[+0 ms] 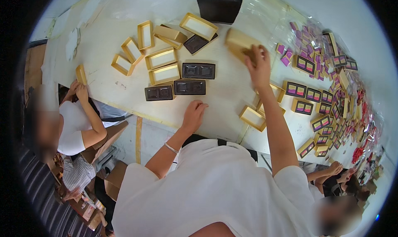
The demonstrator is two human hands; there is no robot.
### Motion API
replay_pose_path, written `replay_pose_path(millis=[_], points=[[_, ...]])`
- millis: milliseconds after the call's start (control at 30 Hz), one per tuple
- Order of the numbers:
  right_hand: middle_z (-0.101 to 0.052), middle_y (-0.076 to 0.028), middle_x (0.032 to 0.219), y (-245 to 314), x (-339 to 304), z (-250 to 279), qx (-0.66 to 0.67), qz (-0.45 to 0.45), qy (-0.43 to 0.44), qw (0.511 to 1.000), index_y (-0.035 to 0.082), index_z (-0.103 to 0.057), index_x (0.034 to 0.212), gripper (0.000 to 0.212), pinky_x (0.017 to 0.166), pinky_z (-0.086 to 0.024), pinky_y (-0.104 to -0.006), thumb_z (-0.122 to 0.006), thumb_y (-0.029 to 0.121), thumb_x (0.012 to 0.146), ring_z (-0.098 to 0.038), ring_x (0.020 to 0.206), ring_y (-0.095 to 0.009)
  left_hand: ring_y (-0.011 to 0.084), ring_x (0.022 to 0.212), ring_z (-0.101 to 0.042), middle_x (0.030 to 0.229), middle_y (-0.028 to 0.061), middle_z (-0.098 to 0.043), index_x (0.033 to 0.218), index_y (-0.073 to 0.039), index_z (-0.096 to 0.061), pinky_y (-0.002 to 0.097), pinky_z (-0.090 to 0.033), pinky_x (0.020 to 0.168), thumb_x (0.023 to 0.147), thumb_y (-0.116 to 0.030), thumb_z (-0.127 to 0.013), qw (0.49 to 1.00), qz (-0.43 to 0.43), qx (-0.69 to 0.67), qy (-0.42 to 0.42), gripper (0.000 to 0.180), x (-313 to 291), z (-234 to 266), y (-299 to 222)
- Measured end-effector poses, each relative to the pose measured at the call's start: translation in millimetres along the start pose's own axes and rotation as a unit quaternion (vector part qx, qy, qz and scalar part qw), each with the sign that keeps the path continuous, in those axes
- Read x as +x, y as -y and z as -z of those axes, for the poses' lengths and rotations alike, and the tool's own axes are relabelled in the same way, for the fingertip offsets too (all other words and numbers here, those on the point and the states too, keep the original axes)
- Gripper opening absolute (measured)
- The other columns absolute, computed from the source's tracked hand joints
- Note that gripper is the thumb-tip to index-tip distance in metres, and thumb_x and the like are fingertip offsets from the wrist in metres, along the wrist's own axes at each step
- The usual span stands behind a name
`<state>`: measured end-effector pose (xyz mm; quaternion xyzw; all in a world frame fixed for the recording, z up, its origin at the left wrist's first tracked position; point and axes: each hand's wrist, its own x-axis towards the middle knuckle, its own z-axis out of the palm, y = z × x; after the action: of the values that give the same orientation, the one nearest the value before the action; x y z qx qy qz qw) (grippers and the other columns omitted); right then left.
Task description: The person assembles cosmetic compacts by placing small colored inserts into black trays and then inserting the trays into gold boxes. The person handles the components one at a time, repeatedly picking up inserts and trays, and placing them into boxes on a shared table.
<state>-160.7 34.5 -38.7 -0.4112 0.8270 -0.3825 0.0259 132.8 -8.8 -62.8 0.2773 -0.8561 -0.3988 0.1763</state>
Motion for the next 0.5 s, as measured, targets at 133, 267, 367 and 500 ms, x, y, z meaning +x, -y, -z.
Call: replay_pose_path(millis=[133, 267, 367, 500], points=[[-0.035, -0.021, 0.132, 4.2, 3.6, 9.4, -0.125, 0.022, -0.027, 0.992, 0.012, -0.045, 0.129, 0.057, 0.1, -0.031, -0.044, -0.067, 0.02, 0.077, -0.034, 0.122, -0.039, 0.0254, 0.077, -0.055, 0.09, 0.0098, -0.053, 0.091, -0.004, -0.059, 0.0329, -0.046, 0.063, 0.076, -0.001, -0.063, 0.988, 0.051, -0.124, -0.079, 0.015, 30.6, 9.2, -33.3], [-0.027, -0.021, 0.139, 56.7, -25.1, -33.0, -0.075, 0.181, 0.185, 0.963, 0.02, -0.042, 0.131, 0.066, 0.104, -0.024, -0.0512, -0.068, 0.038, 0.073, -0.026, 0.128, -0.039, 0.0219, 0.073, -0.057, 0.081, 0.0094, -0.058, 0.088, -0.003, -0.061, 0.0285, -0.046, 0.063, 0.073, -0.004, -0.069, 0.972, 0.119, -0.12, -0.161, 0.017, 66.0, 35.2, -23.1], [-0.023, -0.02, 0.142, 91.9, -29.6, -68.2, -0.043, 0.197, 0.196, 0.96, 0.019, -0.044, 0.13, 0.066, 0.104, -0.018, -0.0555, -0.06, 0.051, 0.075, -0.024, 0.131, -0.037, 0.0251, 0.072, -0.057, 0.08, 0.009, -0.06, 0.085, -0.006, -0.062, 0.0324, -0.046, 0.066, 0.075, -0.008, -0.067, 0.971, 0.054, 0.031, -0.232, 0.011, 75.7, 54.1, 23.5], [-0.023, -0.019, 0.144, 100.4, -28.4, -99.2, -0.069, 0.207, 0.171, 0.961, 0.013, -0.046, 0.127, 0.066, 0.105, -0.015, -0.0557, -0.056, 0.054, 0.076, -0.022, 0.132, -0.035, 0.0254, 0.083, -0.05, 0.08, 0.006, -0.053, 0.095, -0.011, -0.062, 0.0435, -0.033, 0.09, 0.08, -0.013, -0.06, 0.947, -0.013, 0.253, -0.2, 0.015, 69.9, 76.1, 61.3]])
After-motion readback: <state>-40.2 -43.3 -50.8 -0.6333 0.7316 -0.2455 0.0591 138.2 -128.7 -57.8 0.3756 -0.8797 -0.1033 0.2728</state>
